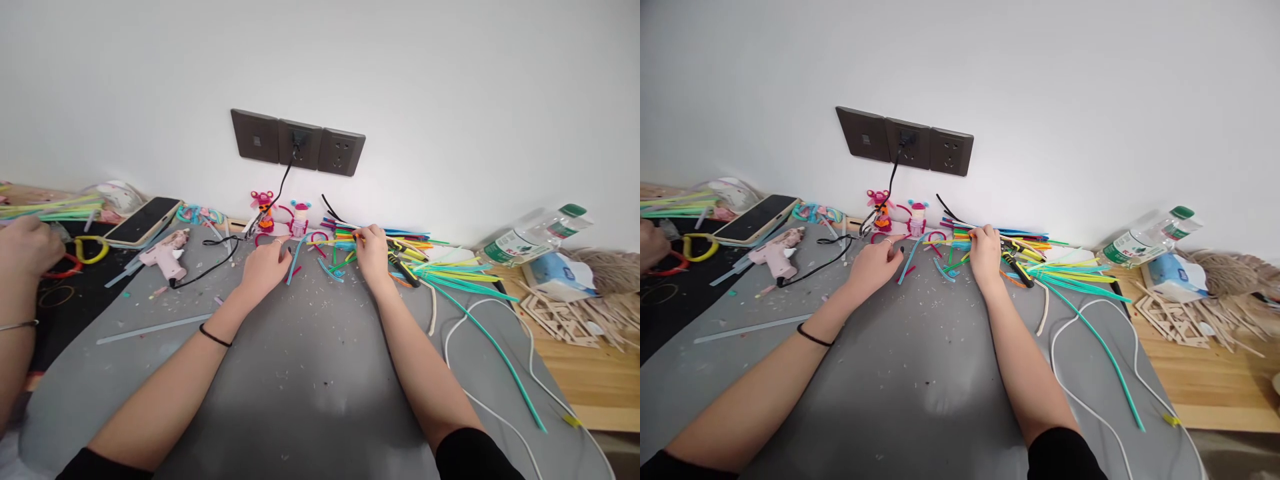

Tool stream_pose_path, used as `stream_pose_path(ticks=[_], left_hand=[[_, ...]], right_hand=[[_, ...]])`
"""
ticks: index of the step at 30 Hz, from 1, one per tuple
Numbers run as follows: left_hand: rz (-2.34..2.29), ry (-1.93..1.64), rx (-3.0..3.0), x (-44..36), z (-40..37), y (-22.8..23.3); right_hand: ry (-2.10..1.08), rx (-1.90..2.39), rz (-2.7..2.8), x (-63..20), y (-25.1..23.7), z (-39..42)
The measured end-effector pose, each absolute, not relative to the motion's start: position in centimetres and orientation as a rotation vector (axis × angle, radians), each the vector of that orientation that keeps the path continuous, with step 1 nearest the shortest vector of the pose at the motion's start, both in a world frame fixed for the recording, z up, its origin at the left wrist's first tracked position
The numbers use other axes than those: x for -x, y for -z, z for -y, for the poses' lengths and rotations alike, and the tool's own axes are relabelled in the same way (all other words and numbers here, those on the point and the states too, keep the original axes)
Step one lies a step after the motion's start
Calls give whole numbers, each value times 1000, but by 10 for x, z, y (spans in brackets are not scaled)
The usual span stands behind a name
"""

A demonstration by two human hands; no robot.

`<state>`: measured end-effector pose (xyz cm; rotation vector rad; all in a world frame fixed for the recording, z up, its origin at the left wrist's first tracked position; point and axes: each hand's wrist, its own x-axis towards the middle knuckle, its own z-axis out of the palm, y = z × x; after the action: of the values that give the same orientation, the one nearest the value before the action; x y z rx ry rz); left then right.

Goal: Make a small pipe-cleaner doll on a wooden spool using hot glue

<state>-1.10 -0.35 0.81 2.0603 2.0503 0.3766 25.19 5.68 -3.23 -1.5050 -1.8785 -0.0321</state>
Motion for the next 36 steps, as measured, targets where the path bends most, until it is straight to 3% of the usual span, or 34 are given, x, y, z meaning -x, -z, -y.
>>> stream_pose_path(ticks=[36], left_hand=[[-2004, -428, -2082, 8, 4, -4]], right_hand=[[156, 1580, 2162, -237, 24, -48]])
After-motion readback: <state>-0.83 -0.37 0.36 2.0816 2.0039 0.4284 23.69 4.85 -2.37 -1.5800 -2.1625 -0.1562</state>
